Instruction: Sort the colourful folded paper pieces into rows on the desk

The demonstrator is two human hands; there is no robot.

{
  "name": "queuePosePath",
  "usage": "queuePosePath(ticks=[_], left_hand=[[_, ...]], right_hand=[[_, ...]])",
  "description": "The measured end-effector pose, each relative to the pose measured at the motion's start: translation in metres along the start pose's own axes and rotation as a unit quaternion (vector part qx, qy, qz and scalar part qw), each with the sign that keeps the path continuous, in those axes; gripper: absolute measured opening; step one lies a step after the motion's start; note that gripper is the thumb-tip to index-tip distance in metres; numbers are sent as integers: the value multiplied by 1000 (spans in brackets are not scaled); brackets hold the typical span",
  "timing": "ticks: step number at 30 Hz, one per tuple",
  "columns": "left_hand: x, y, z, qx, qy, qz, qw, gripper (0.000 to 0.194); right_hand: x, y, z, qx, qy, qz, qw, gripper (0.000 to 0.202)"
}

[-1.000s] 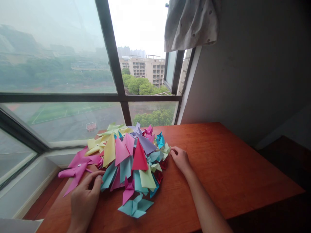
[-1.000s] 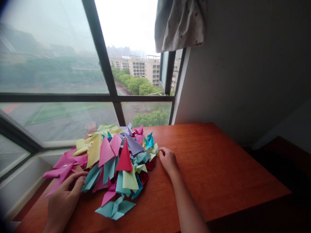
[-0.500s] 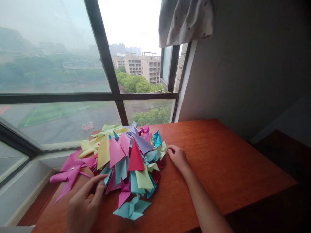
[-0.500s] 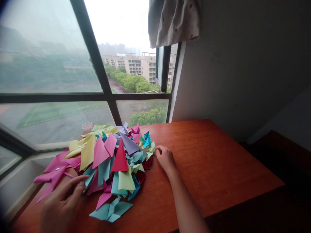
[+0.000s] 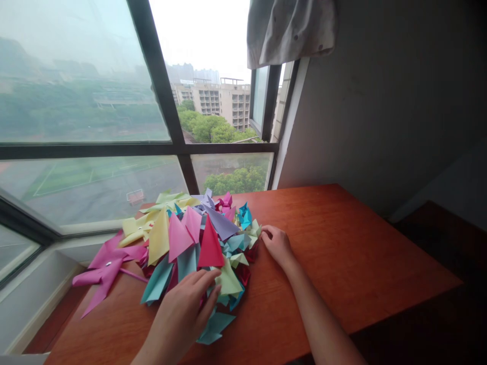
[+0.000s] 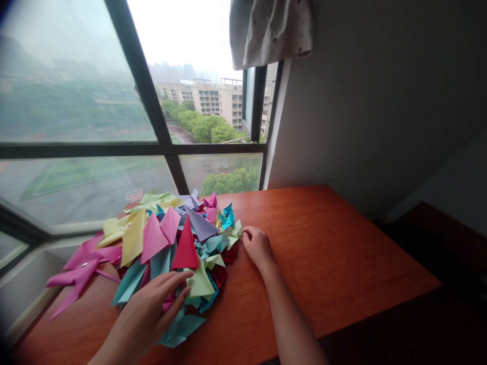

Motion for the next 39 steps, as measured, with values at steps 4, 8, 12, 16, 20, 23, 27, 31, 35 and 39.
queuePosePath(ticks=[4,8,12,16,20,23,27,31,35,39], left_hand=[[3,-1,2,-4,-5,5,1000,27],[7,-2,3,-1,-16,11,1000,30],[6,-3,5,11,-37,9,999,28],[6,-4,2,29,-37,2,999,26],[9,-5,1,22,-26,7,999,27],[10,-4,2,15,-21,1,1000,32],[10,-4,2,14,-10,-12,1000,30],[11,-4,-1,18,13,-18,1000,26],[8,-6,-8,26,58,-33,997,26],[1,-6,-20,44,117,-70,990,27]], right_hand=[[0,0,0,0,3,-2,1000,23],[0,-1,1,-3,5,-7,1000,23],[0,-2,1,-7,5,-9,1000,23],[0,-2,1,-11,6,-11,1000,24],[-1,-2,0,-12,8,-11,1000,23],[-2,-2,0,-14,8,-12,1000,23],[-3,-2,-1,-15,7,-13,1000,22],[-3,-2,-1,-14,7,-14,1000,22],[-2,-2,-1,-14,7,-14,1000,23],[-2,-2,0,-16,3,-15,1000,23]])
Point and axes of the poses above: each hand's wrist, its own y-axis away from the middle knuckle, its own z-axis out of the palm, x = y × z, the point moved 5 cm from there along -y, towards the middle knuckle, and after that the axes turned 13 degrees about -y, right-handed, at the moved point
